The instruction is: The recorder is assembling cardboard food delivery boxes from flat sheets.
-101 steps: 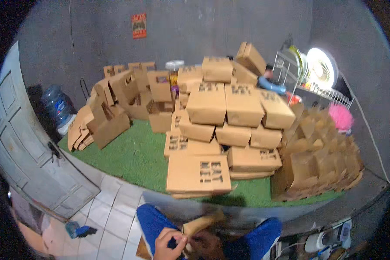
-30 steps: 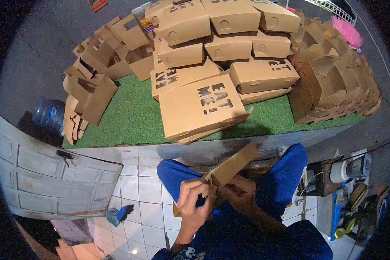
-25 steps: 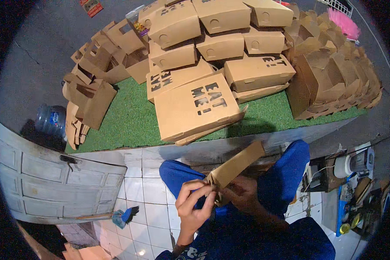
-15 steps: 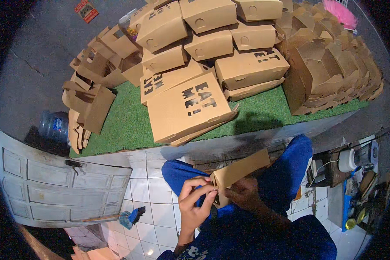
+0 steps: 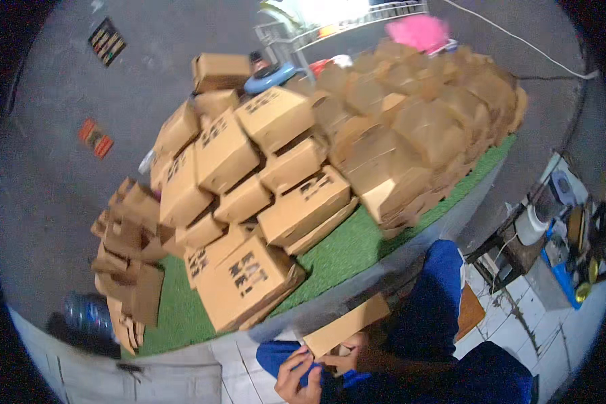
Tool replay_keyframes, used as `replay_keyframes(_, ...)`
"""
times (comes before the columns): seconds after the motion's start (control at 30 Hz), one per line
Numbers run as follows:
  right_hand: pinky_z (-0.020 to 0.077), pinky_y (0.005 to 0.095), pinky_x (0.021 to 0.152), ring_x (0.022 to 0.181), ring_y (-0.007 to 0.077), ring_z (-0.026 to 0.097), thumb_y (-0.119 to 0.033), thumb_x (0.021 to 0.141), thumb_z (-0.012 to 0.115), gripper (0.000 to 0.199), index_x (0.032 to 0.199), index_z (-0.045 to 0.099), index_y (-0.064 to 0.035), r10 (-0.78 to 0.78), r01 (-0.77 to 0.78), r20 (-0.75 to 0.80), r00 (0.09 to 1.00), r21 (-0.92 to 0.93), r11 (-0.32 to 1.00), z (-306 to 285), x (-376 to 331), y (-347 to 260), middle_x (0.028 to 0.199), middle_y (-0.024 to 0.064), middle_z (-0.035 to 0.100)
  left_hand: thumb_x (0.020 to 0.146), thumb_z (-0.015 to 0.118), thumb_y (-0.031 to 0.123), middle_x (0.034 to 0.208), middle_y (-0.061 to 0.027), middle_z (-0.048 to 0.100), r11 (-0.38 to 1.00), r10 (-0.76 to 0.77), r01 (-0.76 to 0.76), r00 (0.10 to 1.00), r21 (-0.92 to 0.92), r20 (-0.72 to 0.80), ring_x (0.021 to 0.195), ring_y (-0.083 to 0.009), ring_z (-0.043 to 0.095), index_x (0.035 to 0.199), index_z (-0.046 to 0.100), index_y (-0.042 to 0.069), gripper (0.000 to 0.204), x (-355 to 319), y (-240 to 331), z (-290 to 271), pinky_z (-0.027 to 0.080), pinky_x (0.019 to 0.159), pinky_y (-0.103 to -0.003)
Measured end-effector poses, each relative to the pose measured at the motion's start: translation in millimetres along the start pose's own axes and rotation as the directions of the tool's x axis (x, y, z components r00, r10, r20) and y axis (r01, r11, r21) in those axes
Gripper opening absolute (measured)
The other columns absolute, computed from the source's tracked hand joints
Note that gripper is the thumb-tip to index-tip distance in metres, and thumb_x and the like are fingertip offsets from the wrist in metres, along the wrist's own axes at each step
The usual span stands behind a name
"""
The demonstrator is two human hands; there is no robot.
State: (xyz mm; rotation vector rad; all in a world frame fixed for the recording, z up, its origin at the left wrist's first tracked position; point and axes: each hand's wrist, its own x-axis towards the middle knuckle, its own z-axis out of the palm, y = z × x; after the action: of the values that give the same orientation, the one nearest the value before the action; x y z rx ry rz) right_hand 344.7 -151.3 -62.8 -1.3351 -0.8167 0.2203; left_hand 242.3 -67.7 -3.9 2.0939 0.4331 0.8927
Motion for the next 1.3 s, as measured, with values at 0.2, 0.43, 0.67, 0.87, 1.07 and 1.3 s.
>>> replay_keyframes(0.2, 0.0467, 0.0287, 0.067, 0.072, 0.0182, 0.061, -0.015, 0.073, 0.074, 0.018, 0.076, 0.061, -0.0026, 0.062, -0.058, -0.019, 0.998, 0.179, 0.982, 8.3, -10.8, 15.9, 0.08, 0.0088, 0.064, 0.073, 0.069, -0.003, 0.085, -0.0145, 0.062, 0.988, 0.011, -0.004, 0.999, 0.154, -0.047, 0.081, -0.0254, 0.061, 0.08, 0.061, -0.005, 0.011, 2.7, 8.4, 9.9, 0.048, 0.075, -0.033)
replay_keyframes(0.43, 0.0476, 0.0291, 0.068, 0.077, 0.0185, 0.062, -0.014, 0.081, 0.066, 0.017, 0.089, 0.064, -0.0003, 0.138, -0.128, -0.052, 0.989, 0.157, 0.979, 21.0, -24.6, 32.3, 0.081, 0.0096, 0.064, 0.082, 0.062, 0.002, 0.083, -0.0147, 0.061, 0.957, 0.06, -0.014, 0.987, 0.29, -0.151, 0.073, -0.0243, 0.058, 0.083, 0.06, -0.004, 0.006, 1.3, -10.6, 18.0, 0.048, 0.065, -0.032)
replay_keyframes(0.67, 0.0496, 0.0329, 0.073, 0.083, 0.0234, 0.063, -0.022, 0.086, 0.059, 0.028, 0.105, 0.06, -0.0016, 0.178, -0.185, 0.117, 0.977, 0.053, 0.981, 23.8, -15.5, 34.1, 0.088, 0.0136, 0.064, 0.082, 0.059, 0.002, 0.083, -0.0164, 0.059, 0.94, 0.087, -0.036, 0.987, 0.339, -0.137, 0.072, -0.0298, 0.056, 0.088, 0.059, -0.001, 0.007, 1.5, -18.7, 12.8, 0.047, 0.065, -0.036)
replay_keyframes(0.87, 0.049, 0.0337, 0.075, 0.088, 0.0245, 0.061, -0.023, 0.084, 0.061, 0.033, 0.109, 0.056, -0.002, 0.171, -0.19, 0.232, 0.958, 0.063, 0.98, 25.7, 0.0, 22.8, 0.094, 0.0146, 0.061, 0.083, 0.059, 0.003, 0.085, -0.0138, 0.059, 0.959, 0.059, -0.016, 0.988, 0.282, -0.145, 0.071, -0.0247, 0.057, 0.088, 0.059, -0.002, 0.007, -1.6, -21.6, 10.6, 0.047, 0.066, -0.032)
replay_keyframes(1.07, 0.0485, 0.0345, 0.076, 0.092, 0.0255, 0.059, -0.025, 0.083, 0.063, 0.038, 0.112, 0.053, -0.0024, 0.203, -0.228, 0.251, 0.946, 0.073, 0.971, 22.5, 12.4, 11.7, 0.099, 0.0156, 0.058, 0.081, 0.062, 0.007, 0.09, -0.0151, 0.06, 0.977, -0.05, 0.083, 0.985, 0.197, -0.165, 0.076, -0.0274, 0.06, 0.092, 0.06, -0.001, 0.014, -6.5, -30.7, 9.4, 0.048, 0.068, -0.032)
replay_keyframes(1.3, 0.0479, 0.0355, 0.078, 0.097, 0.0268, 0.056, -0.026, 0.081, 0.065, 0.046, 0.117, 0.049, -0.0028, 0.247, -0.274, 0.282, 0.927, 0.057, 0.96, 15.9, 17.8, -1.8, 0.106, 0.0168, 0.054, 0.08, 0.058, 0.002, 0.093, -0.0181, 0.059, 0.961, -0.083, 0.111, 0.989, 0.254, -0.12, 0.084, -0.0344, 0.059, 0.093, 0.059, -0.001, 0.014, -13.0, -29.7, 5.6, 0.048, 0.072, -0.036)
